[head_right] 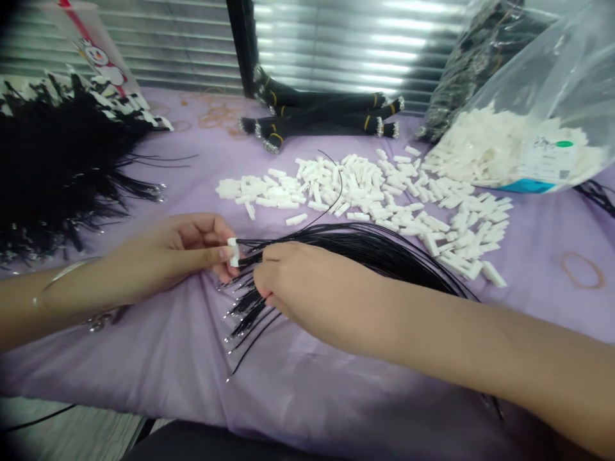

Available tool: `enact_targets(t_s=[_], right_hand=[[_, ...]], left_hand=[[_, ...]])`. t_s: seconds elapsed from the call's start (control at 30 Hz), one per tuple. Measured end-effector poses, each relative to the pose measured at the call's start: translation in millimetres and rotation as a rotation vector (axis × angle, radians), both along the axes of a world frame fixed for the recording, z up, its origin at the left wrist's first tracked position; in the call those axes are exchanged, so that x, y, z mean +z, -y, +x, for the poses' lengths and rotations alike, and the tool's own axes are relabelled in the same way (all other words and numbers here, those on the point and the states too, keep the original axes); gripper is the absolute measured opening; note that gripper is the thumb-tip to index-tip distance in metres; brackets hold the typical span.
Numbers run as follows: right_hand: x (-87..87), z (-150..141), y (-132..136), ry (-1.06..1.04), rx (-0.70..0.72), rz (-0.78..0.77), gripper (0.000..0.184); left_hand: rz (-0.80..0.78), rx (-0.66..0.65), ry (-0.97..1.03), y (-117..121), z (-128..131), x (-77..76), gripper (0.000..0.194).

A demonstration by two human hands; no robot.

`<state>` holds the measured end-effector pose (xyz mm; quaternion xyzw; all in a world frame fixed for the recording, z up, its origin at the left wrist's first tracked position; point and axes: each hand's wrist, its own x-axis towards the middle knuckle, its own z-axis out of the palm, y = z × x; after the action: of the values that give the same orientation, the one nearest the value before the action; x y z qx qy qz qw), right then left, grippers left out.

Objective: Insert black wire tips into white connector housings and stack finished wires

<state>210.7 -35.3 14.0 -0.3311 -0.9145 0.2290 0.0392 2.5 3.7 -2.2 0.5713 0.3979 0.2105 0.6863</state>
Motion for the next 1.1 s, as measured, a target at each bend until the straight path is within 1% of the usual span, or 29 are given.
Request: enact_targets(t_s=[0.13, 0.3, 0.4, 0.5, 0.6, 0.67, 0.8, 0.9, 1.0, 1.1], right_hand=[[1.1, 0.7, -3.1, -0.053, -0.065, -0.141, 0.01], [7.0, 0.1, -4.0, -0.081, -0.09, -0.178, 0.01], [10.3, -0.3, -4.6, -0.05, -0.121, -0.192, 0.01], [10.7, -0.8, -4.5, -0.04, -0.166, -0.18, 0.008], [9.6, -1.7, -3.8, -0.096, -0.124, -0.158, 0.012], [8.8, -2.2, -3.4, -0.125, -0.1, -0.136, 0.011], [6.0, -2.6, -3.6, -0.175, -0.157, -0.116, 0.006], [1.4, -2.6, -5.1, -0.27, -0.183, -0.065, 0.005], [-4.4, -2.7, -7.4, -0.359, -0.149, 0.011, 0.007], [-8.4, -2.9, -9.3, -0.414, -0.099, 0.033, 0.008]], left_hand=[[0.001, -0.018, -0.005, -0.7, -1.9, -1.1, 0.009], [-0.011, -0.024, 0.015, -1.0, -2.9, -1.3, 0.009], [-0.015, -0.03, 0.027, -0.5, -2.3, -0.6, 0.009], [-0.019, -0.026, 0.027, -0.5, -2.3, -0.7, 0.01], [-0.019, -0.033, 0.027, -0.8, -3.3, -1.8, 0.008], [-0.016, -0.042, 0.034, -1.1, -4.1, -2.6, 0.007], [-0.028, -0.051, 0.048, -1.5, -4.2, -2.9, 0.006], [-0.024, -0.047, 0.063, -2.2, -3.0, -2.6, 0.009], [-0.028, -0.042, 0.076, -2.9, -1.8, -2.1, 0.011], [-0.024, -0.046, 0.058, -3.2, -1.6, -1.6, 0.009]])
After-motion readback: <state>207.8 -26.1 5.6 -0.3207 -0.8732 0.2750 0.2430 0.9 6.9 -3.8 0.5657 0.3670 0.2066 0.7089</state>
